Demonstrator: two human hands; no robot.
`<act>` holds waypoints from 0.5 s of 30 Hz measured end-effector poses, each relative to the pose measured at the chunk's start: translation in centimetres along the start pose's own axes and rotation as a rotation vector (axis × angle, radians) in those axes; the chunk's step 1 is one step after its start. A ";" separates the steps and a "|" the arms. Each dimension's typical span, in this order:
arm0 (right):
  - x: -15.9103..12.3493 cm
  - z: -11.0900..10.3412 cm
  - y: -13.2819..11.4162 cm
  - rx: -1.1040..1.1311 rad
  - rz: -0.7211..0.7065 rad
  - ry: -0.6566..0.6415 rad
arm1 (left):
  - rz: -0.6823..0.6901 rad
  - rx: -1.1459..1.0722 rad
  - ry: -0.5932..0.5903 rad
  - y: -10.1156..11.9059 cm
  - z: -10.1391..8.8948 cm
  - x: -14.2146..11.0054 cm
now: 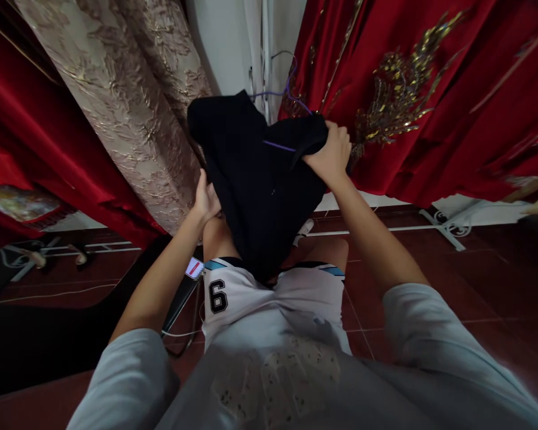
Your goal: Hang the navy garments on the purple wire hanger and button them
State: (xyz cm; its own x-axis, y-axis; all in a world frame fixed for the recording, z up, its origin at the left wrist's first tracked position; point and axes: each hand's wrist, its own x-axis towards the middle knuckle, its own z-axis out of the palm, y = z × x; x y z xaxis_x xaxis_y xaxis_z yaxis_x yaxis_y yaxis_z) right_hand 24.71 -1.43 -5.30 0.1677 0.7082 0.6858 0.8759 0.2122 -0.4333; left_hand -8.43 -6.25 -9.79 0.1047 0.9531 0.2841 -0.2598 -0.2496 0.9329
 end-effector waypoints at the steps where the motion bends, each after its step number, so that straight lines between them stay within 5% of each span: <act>1: 0.8 -0.5 -0.5 -0.016 0.010 -0.015 | -0.030 -0.034 -0.026 -0.7 -0.4 -0.2; 9: 3.7 -5.0 -3.0 -0.156 -0.013 -0.138 | 0.070 0.032 0.160 -4.0 -1.3 0.5; 15: 4.1 -4.4 -3.4 -0.129 -0.091 -0.146 | 0.047 0.068 0.231 -5.1 -0.6 0.5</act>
State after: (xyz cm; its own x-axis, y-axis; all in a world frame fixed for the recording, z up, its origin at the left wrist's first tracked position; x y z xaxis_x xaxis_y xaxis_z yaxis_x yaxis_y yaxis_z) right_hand 24.43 -2.17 1.56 0.0265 0.7820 0.6227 0.9365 0.1984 -0.2890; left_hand -7.65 -4.43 -14.50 -0.1305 0.9521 0.2767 -0.1936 -0.2982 0.9347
